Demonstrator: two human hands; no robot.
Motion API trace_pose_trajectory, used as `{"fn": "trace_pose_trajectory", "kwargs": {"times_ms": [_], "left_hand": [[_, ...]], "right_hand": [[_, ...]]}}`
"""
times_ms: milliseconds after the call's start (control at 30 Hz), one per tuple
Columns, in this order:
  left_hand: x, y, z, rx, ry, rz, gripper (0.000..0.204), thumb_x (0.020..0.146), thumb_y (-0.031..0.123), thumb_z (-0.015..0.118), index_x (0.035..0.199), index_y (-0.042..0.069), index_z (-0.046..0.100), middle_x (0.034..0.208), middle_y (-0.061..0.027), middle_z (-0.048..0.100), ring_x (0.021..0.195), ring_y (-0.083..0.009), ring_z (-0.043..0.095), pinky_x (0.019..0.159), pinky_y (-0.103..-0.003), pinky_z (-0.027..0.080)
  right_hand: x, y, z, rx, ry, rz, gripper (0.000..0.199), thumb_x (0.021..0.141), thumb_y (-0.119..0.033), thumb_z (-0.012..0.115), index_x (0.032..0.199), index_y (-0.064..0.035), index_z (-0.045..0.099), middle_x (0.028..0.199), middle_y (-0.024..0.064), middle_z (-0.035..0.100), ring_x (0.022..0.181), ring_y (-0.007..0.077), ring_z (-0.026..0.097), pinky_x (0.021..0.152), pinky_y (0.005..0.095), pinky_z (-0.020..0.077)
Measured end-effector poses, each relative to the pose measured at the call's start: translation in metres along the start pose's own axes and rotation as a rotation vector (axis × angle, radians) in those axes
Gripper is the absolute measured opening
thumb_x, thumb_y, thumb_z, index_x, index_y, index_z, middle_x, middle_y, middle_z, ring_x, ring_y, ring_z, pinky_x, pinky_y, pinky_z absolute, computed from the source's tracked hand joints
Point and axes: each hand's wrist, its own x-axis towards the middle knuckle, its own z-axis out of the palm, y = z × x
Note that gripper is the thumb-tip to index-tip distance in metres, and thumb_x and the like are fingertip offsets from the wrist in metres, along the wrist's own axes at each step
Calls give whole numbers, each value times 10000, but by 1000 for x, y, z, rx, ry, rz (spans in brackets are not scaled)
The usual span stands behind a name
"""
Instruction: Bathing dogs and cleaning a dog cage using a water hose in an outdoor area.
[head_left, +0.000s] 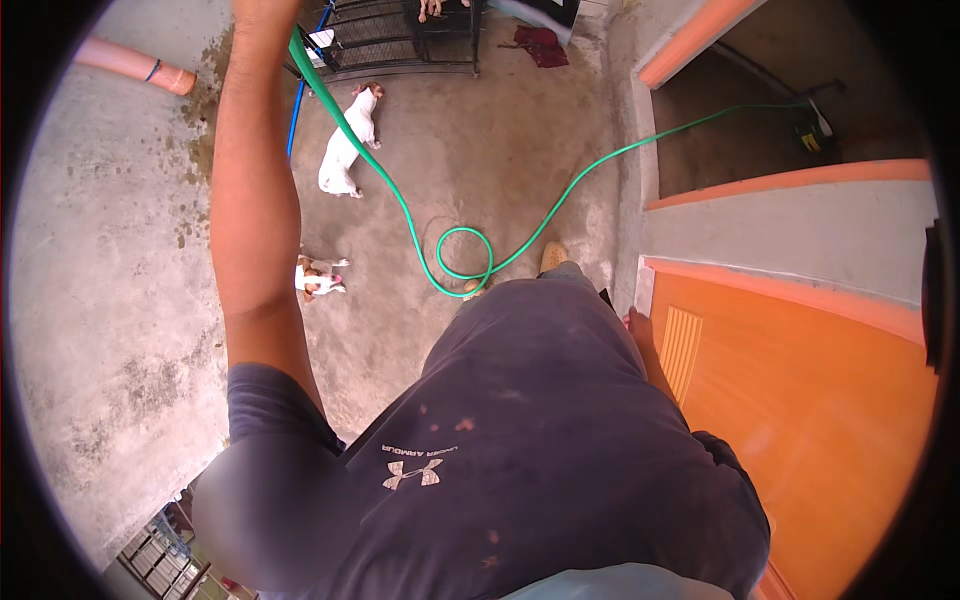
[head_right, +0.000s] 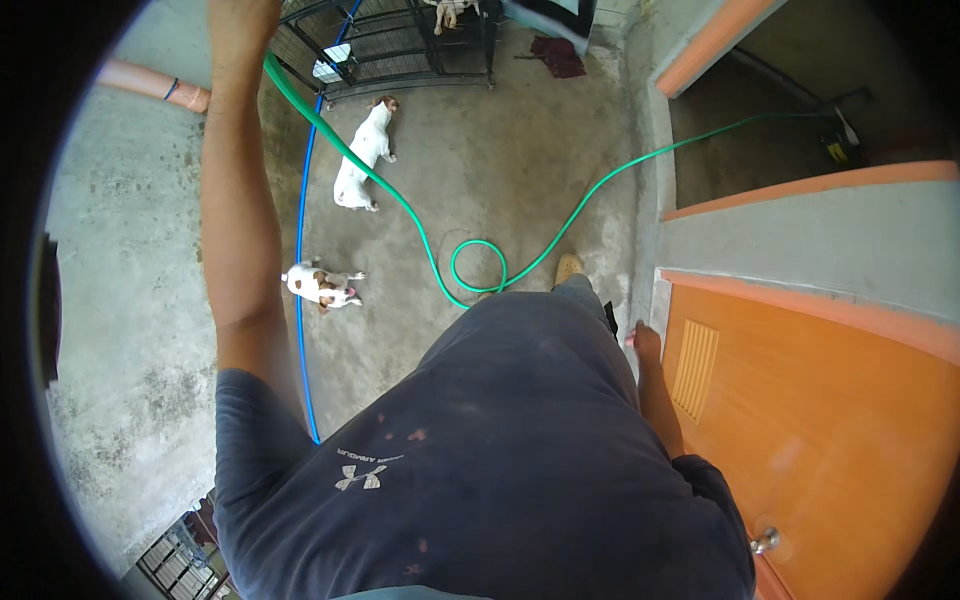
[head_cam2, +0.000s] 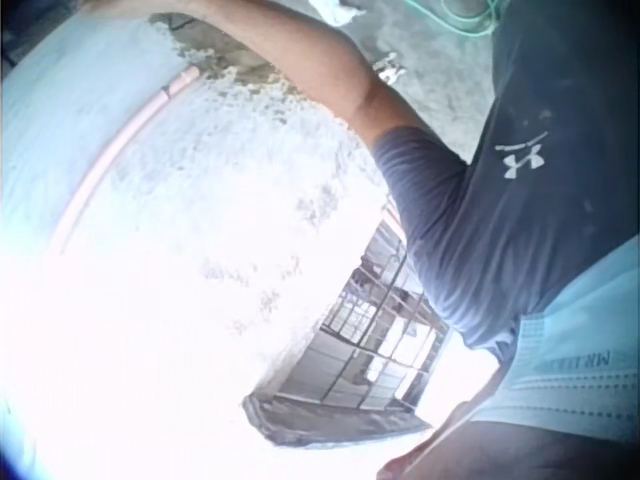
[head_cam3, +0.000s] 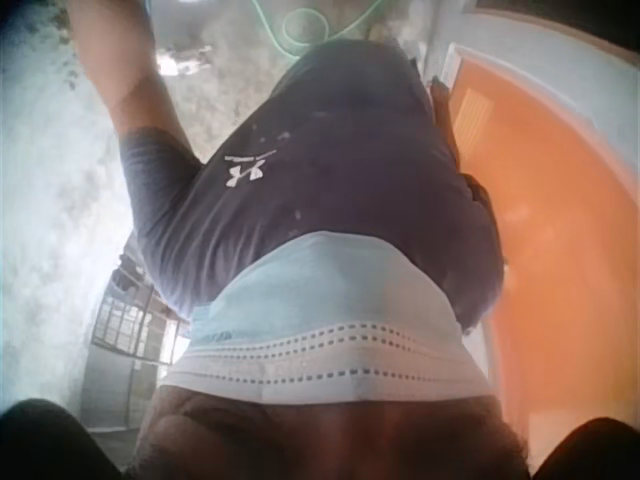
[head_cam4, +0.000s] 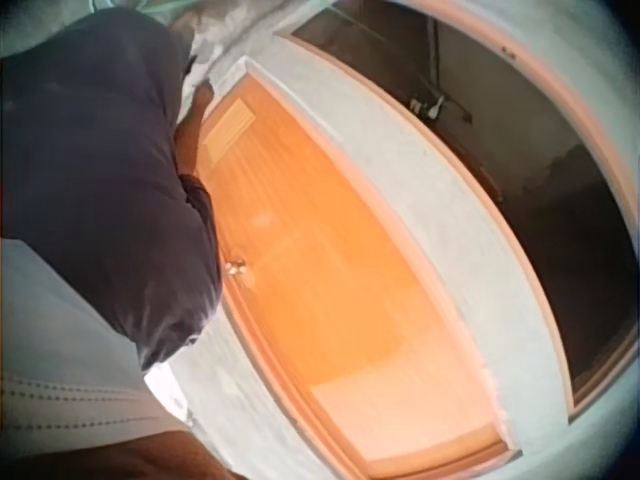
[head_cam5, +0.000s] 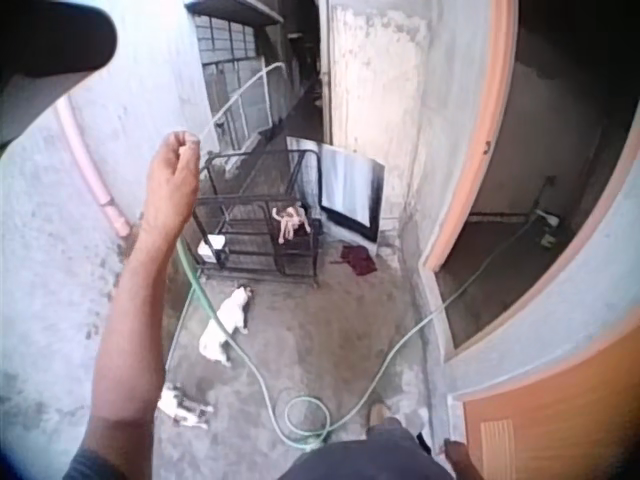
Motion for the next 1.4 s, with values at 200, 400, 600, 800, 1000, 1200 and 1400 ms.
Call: {"fn": "trace_pose_trajectory", "kwargs": {"times_ms": [200,400,600,800,1000,1200,1400], "left_hand": [[10,-11,29,75,44,-18,300,990,284,455,937,2,541,704,-43,507,686,-138,478,636,-325,430],[40,-14,82,46,-8,-140,301,994,282,447,920,4,534,691,-53,510,673,-145,481,621,-333,427],[83,-30,128,-15,33,-176,302,940,288,545,1012,-1,597,699,1,571,601,-64,505,533,-233,408],[113,-32,157,217,109,-103,297,938,290,544,1026,12,604,695,2,573,614,-68,514,566,-238,429],[130,-51,198,197,105,-129,334,938,318,540,1045,9,608,689,-16,589,624,-86,537,578,-255,444],[165,-145,223,237,116,-137,347,941,330,542,1038,2,601,641,-21,569,597,-87,530,558,-261,436],[205,-221,262,183,59,-228,294,959,309,486,1071,48,561,837,-204,652,789,-348,651,735,-401,494]], "right_hand": [[-2,-34,-16,-78,-26,173,536,989,-376,316,817,14,641,679,122,695,684,257,669,764,373,482],[133,-8,-34,115,-54,14,508,979,-379,345,839,9,641,689,139,692,674,248,664,744,364,485],[273,-74,-105,105,68,-87,488,967,-387,391,806,-6,650,698,142,685,663,264,638,701,388,480],[329,-167,-173,586,153,-4,466,963,-396,439,799,-11,646,690,112,674,588,197,541,618,325,435],[347,-155,-145,490,57,5,461,965,-416,428,860,-25,649,757,133,681,578,221,576,559,364,469],[360,-185,-115,196,-82,49,493,972,-393,446,809,19,662,755,152,690,717,258,652,731,386,488],[407,-247,-126,289,-45,224,457,960,-341,406,823,13,659,710,153,685,717,246,655,707,392,503]]}}
